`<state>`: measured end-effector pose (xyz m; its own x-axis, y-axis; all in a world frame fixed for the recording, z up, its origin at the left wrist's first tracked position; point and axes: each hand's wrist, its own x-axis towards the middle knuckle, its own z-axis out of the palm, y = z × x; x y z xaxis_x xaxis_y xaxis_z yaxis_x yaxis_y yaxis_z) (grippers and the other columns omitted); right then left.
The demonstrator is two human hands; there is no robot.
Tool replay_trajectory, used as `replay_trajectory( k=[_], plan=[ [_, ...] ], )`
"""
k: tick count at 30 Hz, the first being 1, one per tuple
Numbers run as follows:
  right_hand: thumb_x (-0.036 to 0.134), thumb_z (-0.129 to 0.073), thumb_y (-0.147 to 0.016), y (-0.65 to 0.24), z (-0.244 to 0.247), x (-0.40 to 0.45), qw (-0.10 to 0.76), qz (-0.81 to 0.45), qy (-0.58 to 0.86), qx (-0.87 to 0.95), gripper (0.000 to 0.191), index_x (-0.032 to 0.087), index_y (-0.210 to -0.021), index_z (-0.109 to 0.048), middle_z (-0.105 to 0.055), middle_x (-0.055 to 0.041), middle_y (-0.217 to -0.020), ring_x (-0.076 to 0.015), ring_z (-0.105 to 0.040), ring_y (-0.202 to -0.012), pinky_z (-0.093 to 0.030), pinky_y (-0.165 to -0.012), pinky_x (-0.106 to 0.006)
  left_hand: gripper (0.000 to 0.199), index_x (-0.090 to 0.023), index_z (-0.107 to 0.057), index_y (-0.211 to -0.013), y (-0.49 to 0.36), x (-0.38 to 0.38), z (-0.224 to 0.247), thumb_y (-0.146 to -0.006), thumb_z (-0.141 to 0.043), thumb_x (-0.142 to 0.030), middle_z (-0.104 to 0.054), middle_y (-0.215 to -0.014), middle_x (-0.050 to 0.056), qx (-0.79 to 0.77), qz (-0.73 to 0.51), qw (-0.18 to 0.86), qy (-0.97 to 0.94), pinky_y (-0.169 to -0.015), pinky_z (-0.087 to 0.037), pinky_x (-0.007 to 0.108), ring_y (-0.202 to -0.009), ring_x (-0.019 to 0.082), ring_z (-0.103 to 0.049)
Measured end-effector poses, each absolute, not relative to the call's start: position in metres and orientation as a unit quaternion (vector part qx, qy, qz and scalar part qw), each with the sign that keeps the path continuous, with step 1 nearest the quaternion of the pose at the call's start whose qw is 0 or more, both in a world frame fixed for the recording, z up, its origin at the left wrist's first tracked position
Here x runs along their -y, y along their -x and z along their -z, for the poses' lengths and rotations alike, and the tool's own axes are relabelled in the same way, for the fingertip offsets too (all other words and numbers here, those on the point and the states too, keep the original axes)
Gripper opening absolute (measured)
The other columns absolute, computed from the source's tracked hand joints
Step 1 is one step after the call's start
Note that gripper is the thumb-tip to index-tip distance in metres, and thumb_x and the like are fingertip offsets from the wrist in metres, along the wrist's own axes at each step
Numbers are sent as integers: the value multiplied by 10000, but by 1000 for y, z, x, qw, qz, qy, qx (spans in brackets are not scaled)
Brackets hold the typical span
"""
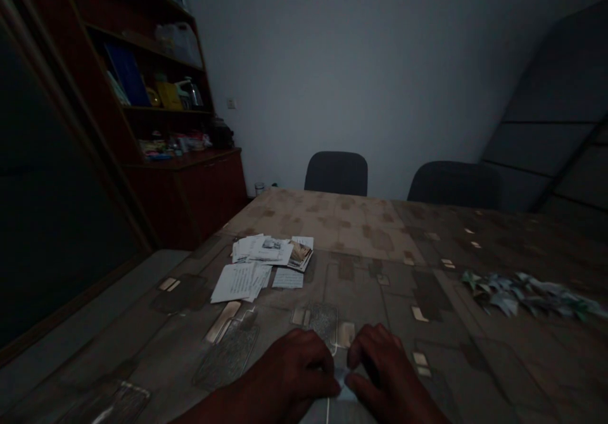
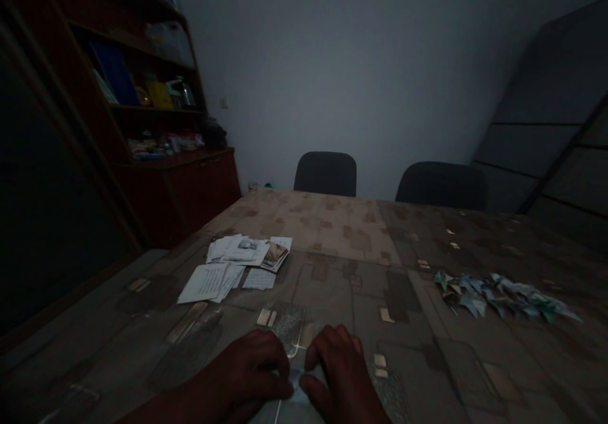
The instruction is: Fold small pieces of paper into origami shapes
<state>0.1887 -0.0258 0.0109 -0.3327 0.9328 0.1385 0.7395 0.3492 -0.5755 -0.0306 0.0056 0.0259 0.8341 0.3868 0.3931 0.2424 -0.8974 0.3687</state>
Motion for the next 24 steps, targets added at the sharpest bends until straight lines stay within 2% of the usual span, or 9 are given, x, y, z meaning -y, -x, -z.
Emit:
replay_trajectory(
  k=[2,6,11,14,16,18,21,24],
  plan=[
    [34,-670,-717,-189,-9,26,245,-217,521,788,203,196,-773,-560,-618,-8,-831,-220,-559,-845,-382,-756,-325,359,-210,-642,-1031,30,-6,-27,-778,-490,-7,-679,-921,74,-169,-246,190,-935,-759,-415,325,-860,201,-596],
    [64,-641,-751,-188,-10,26,286,-246,521,766,156,196,-754,-558,-600,-1,-781,-198,-569,-770,-389,-690,-287,298,-197,-641,-1074,30,-6,-26,-886,-452,-64,-692,-925,77,-217,-260,265,-903,-792,-430,299,-868,190,-611],
    [87,-598,-759,-186,-15,26,342,-297,506,734,137,202,-719,-535,-570,6,-742,-184,-568,-725,-394,-644,-266,315,-205,-608,-1178,28,-1,-24,-865,-600,-174,-688,-1017,65,-350,-300,359,-811,-847,-437,289,-935,199,-618],
    [133,-591,-777,-186,-17,27,371,-310,498,720,105,207,-728,-536,-568,7,-741,-177,-560,-706,-396,-628,-260,326,-190,-659,-1080,24,0,-26,-761,-726,-193,-694,-928,32,-389,-302,418,-764,-823,-437,277,-882,196,-627],
    [144,-583,-782,-186,-17,28,384,-313,488,718,89,209,-737,-540,-566,9,-738,-171,-556,-685,-397,-615,-255,362,-175,-691,-1011,20,1,-28,-665,-799,-181,-687,-867,19,-404,-292,428,-754,-778,-433,268,-836,197,-627],
    [147,-581,-784,-186,-16,28,393,-314,478,720,88,209,-737,-540,-567,10,-733,-168,-560,-676,-405,-614,-253,313,-169,-719,-919,17,2,-28,-624,-823,-180,-678,-810,10,-407,-282,420,-761,-751,-419,265,-800,196,-622],
    [155,-586,-789,-186,-15,28,404,-312,471,719,98,211,-725,-536,-580,6,-732,-168,-571,-678,-419,-619,-251,86,-156,-734,-758,15,3,-27,-706,-763,-218,-666,-731,15,-393,-289,405,-773,-734,-401,268,-756,187,-613],
    [154,-588,-790,-185,-14,27,411,-315,462,720,94,213,-729,-545,-593,5,-731,-166,-578,-681,-428,-622,-245,105,-150,-740,-716,14,3,-25,-776,-686,-218,-657,-679,20,-376,-293,405,-780,-721,-390,269,-719,175,-611]
  ],
)
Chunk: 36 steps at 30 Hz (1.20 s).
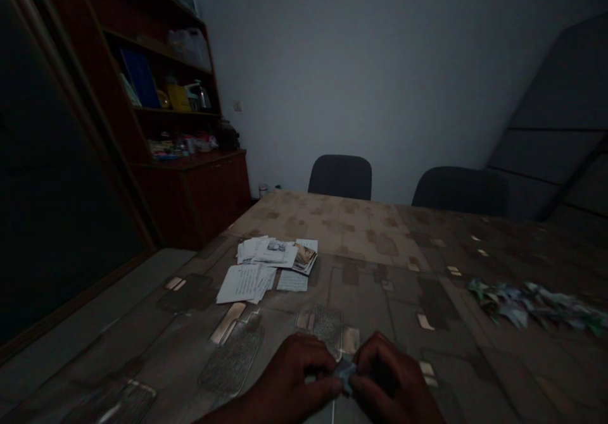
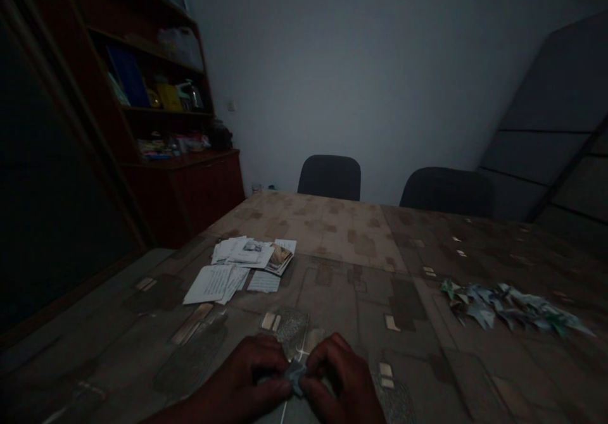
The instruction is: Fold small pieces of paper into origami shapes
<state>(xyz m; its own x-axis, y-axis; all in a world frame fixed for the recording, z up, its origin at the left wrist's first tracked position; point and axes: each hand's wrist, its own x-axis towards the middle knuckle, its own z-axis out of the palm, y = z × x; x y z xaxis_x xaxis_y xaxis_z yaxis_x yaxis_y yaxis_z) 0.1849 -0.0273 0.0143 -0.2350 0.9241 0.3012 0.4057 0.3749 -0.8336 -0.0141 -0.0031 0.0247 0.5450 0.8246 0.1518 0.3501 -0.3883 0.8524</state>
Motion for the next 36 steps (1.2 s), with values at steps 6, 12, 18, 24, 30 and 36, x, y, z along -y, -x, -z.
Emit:
replay_trajectory(
  k=[6,12,18,24,30,36],
  plan=[
    [168,-607,-781,-183,-16,28,418,-323,467,709,75,213,-737,-567,-595,17,-706,-157,-579,-656,-424,-603,-233,138,-167,-726,-748,17,5,-21,-776,-687,-297,-680,-759,27,-408,-302,407,-759,-775,-389,281,-788,187,-608],
    [221,-564,-807,-180,-19,29,406,-369,482,683,40,207,-838,-583,-597,13,-708,-166,-578,-661,-432,-589,-240,248,-155,-693,-678,16,4,-21,-806,-611,-351,-602,-643,0,-405,-283,443,-748,-650,-361,256,-676,159,-553],
    [224,-542,-840,-182,-17,30,352,-310,493,733,130,198,-717,-578,-561,2,-694,-165,-537,-652,-402,-583,-250,275,-154,-622,-621,15,4,-16,-809,-577,-350,-567,-620,2,-365,-282,382,-801,-688,-346,292,-643,161,-522],
    [405,-432,-948,-184,-14,28,367,-379,505,683,334,205,-697,-524,-507,18,-668,-157,-510,-643,-397,-580,-242,288,-161,-603,-605,13,5,-21,-791,-587,-380,-571,-623,5,-404,-290,450,-742,-665,-365,272,-663,170,-543],
    [440,-487,-916,-186,-12,29,351,-355,494,712,292,199,-779,-579,-552,-3,-728,-173,-533,-685,-407,-618,-256,297,-184,-506,-569,7,7,-22,-747,-585,-408,-518,-557,-19,-435,-319,543,-643,-600,-373,257,-600,153,-497],
    [377,-516,-890,-183,-10,30,355,-333,492,722,239,201,-737,-568,-527,9,-691,-159,-511,-643,-388,-581,-239,255,-185,-497,-571,4,7,-26,-738,-597,-350,-488,-569,-35,-449,-319,531,-645,-622,-373,251,-612,145,-479]
  ],
)
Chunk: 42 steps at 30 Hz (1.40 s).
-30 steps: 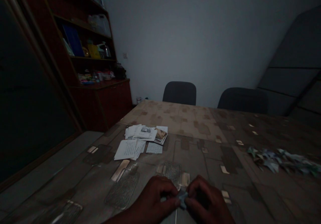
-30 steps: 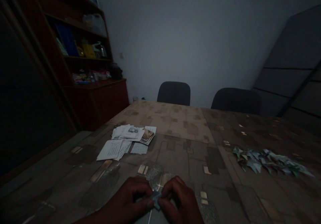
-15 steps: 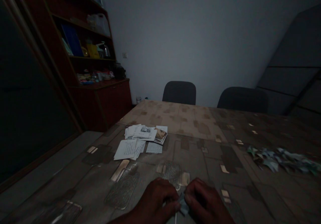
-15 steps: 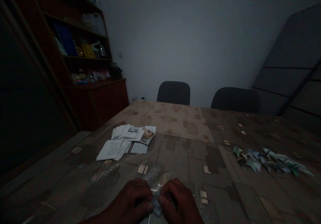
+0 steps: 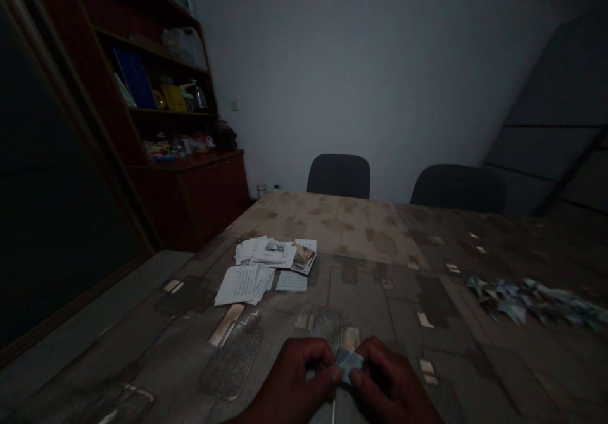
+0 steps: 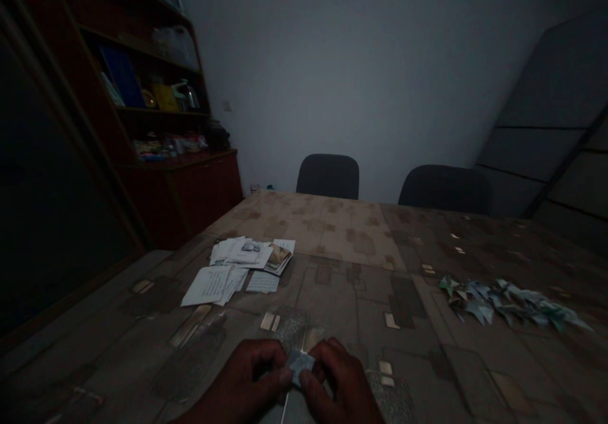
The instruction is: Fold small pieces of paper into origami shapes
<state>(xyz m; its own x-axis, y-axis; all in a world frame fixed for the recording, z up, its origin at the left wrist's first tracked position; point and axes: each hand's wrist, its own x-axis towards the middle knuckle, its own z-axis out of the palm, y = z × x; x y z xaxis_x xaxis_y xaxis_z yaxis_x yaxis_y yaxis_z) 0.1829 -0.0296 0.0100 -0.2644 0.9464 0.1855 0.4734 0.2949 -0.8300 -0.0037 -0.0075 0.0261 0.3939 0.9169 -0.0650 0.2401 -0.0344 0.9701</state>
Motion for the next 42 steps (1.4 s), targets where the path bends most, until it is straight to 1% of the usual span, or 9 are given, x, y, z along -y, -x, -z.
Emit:
replay_trajectory(
  k=[4,9,12,18,22,26,31,36,42],
  plan=[
    [389,-496,-904,-182,-15,30,355,-352,490,714,249,202,-757,-572,-521,11,-704,-160,-504,-650,-385,-582,-241,204,-175,-552,-585,4,8,-26,-724,-638,-297,-526,-605,-23,-476,-332,493,-648,-641,-381,255,-651,156,-505],
    [417,-463,-926,-182,-20,31,357,-390,484,697,285,202,-769,-564,-531,7,-729,-169,-522,-696,-404,-639,-258,248,-166,-614,-667,9,6,-17,-767,-645,-392,-595,-627,-5,-436,-328,555,-627,-669,-415,270,-654,163,-552],
    [399,-445,-927,-182,-19,31,353,-398,483,696,275,197,-782,-563,-541,1,-743,-178,-535,-717,-411,-656,-269,239,-164,-601,-655,9,5,-19,-777,-624,-368,-588,-610,-10,-430,-325,557,-631,-676,-416,274,-640,160,-548],
    [226,-510,-844,-181,-13,29,352,-304,505,727,148,199,-700,-535,-514,19,-662,-159,-520,-627,-390,-586,-250,67,-155,-608,-648,1,7,-30,-703,-620,-192,-567,-627,-18,-463,-312,480,-676,-633,-388,241,-658,158,-542],
    [189,-546,-823,-180,-9,28,355,-264,497,747,123,198,-700,-556,-545,11,-656,-158,-536,-613,-398,-566,-244,86,-156,-608,-619,-2,7,-29,-702,-612,-181,-539,-595,-23,-476,-305,458,-686,-594,-368,233,-621,149,-517],
    [194,-570,-835,-181,-8,29,341,-238,490,766,104,195,-734,-590,-575,-7,-681,-172,-561,-647,-411,-578,-250,84,-161,-603,-604,1,7,-26,-678,-641,-178,-555,-615,-11,-490,-303,442,-687,-632,-380,248,-655,165,-529],
    [249,-503,-901,-182,-14,32,339,-264,479,765,172,204,-751,-573,-577,-10,-715,-172,-560,-670,-410,-596,-250,115,-165,-587,-622,5,6,-18,-696,-632,-242,-542,-616,-13,-476,-317,491,-657,-644,-384,259,-661,169,-518],
    [269,-484,-909,-182,-15,29,348,-293,502,736,200,208,-729,-549,-551,10,-691,-159,-545,-642,-401,-583,-241,137,-169,-584,-652,6,3,-22,-715,-600,-290,-579,-594,-13,-449,-329,551,-621,-631,-385,255,-632,162,-523],
    [212,-519,-862,-181,-14,29,351,-284,496,742,136,195,-744,-585,-562,4,-687,-160,-557,-637,-408,-576,-243,135,-175,-527,-582,1,4,-31,-684,-600,-223,-518,-555,-32,-468,-323,526,-633,-588,-363,242,-595,146,-494]
  ],
)
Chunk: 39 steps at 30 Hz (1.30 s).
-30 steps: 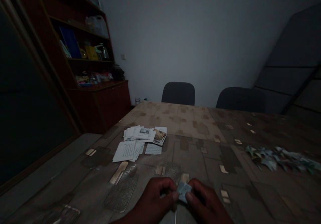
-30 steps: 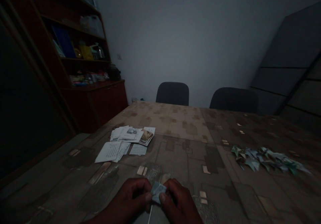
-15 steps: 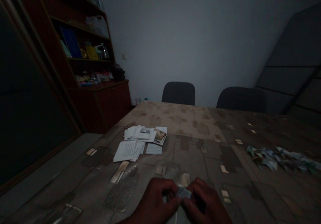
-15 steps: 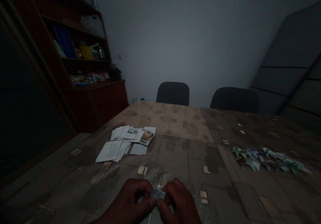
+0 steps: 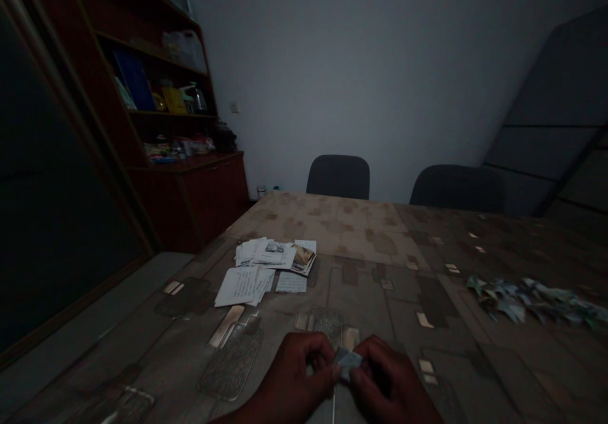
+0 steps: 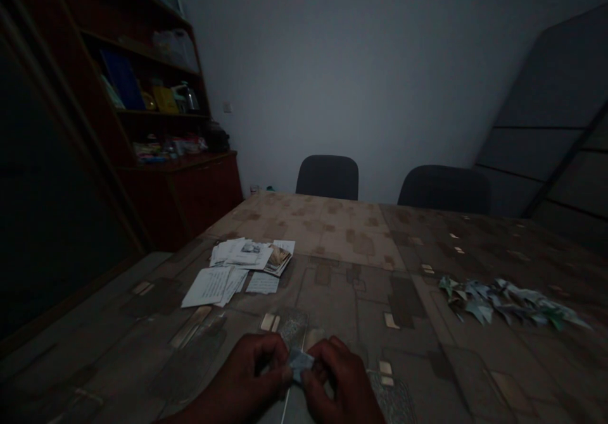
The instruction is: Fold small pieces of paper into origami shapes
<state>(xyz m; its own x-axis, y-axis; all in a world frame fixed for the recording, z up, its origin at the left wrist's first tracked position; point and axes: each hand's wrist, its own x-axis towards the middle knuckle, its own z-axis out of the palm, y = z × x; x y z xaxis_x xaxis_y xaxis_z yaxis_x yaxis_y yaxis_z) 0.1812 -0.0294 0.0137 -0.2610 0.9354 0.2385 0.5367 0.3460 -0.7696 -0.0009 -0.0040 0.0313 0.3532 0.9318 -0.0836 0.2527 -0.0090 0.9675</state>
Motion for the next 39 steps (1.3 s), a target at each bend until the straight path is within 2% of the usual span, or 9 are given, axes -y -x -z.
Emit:
replay_trajectory(
  k=[8,12,17,25,27,29,32,34,39],
  plan=[
    [143,-488,-865,-183,-12,28,312,-236,490,779,147,180,-804,-617,-593,-27,-734,-189,-601,-697,-442,-610,-271,124,-147,-618,-603,1,5,-25,-717,-660,-174,-596,-602,-2,-488,-338,424,-684,-580,-378,229,-618,151,-551],
    [97,-517,-844,-185,-12,28,336,-202,498,774,131,200,-877,-591,-607,-26,-793,-200,-609,-754,-468,-652,-286,115,-153,-622,-631,6,5,-25,-734,-636,-106,-611,-599,4,-444,-359,277,-772,-576,-368,236,-586,145,-564],
    [79,-623,-814,-188,-15,27,392,-139,428,803,285,237,-1036,-541,-636,-28,-928,-218,-590,-868,-476,-758,-320,128,-163,-601,-723,13,2,-21,-784,-561,-58,-617,-620,19,-307,-417,91,-851,-561,-332,259,-580,147,-531],
    [117,-554,-884,-192,-18,25,366,-28,368,854,102,204,-906,-601,-640,-50,-851,-214,-550,-778,-393,-698,-333,182,-180,-546,-703,13,3,-18,-859,-470,-125,-558,-611,23,-244,-343,-57,-905,-550,-289,303,-567,165,-459],
    [149,-521,-921,-193,-15,24,346,-4,365,864,113,199,-853,-596,-644,-41,-806,-202,-538,-745,-369,-692,-333,192,-181,-533,-693,12,3,-17,-861,-471,-113,-548,-615,17,-250,-318,-68,-912,-551,-282,306,-573,164,-451],
    [184,-466,-968,-193,-12,23,338,20,366,867,208,191,-796,-584,-636,-36,-753,-190,-521,-707,-350,-672,-324,155,-181,-537,-723,10,3,-14,-854,-497,-109,-558,-650,14,-257,-292,-51,-920,-559,-286,305,-601,165,-459],
    [268,-353,-1025,-191,-8,21,334,43,364,868,385,185,-709,-556,-605,-29,-669,-175,-496,-654,-330,-642,-312,62,-184,-542,-796,10,1,-10,-824,-562,-133,-585,-751,20,-267,-260,28,-928,-606,-326,300,-689,176,-494],
    [294,-301,-1039,-190,-7,19,335,53,353,872,452,183,-678,-548,-590,-23,-632,-166,-484,-625,-316,-622,-306,68,-187,-542,-820,11,0,-7,-809,-601,-155,-591,-802,23,-274,-247,71,-927,-638,-343,300,-738,183,-505],
    [246,-333,-1027,-190,-6,19,330,66,316,887,429,184,-672,-566,-590,-17,-608,-157,-478,-595,-314,-605,-303,70,-187,-559,-797,10,2,-6,-835,-618,-185,-587,-796,13,-283,-231,98,-926,-656,-342,297,-749,174,-507]
  ],
)
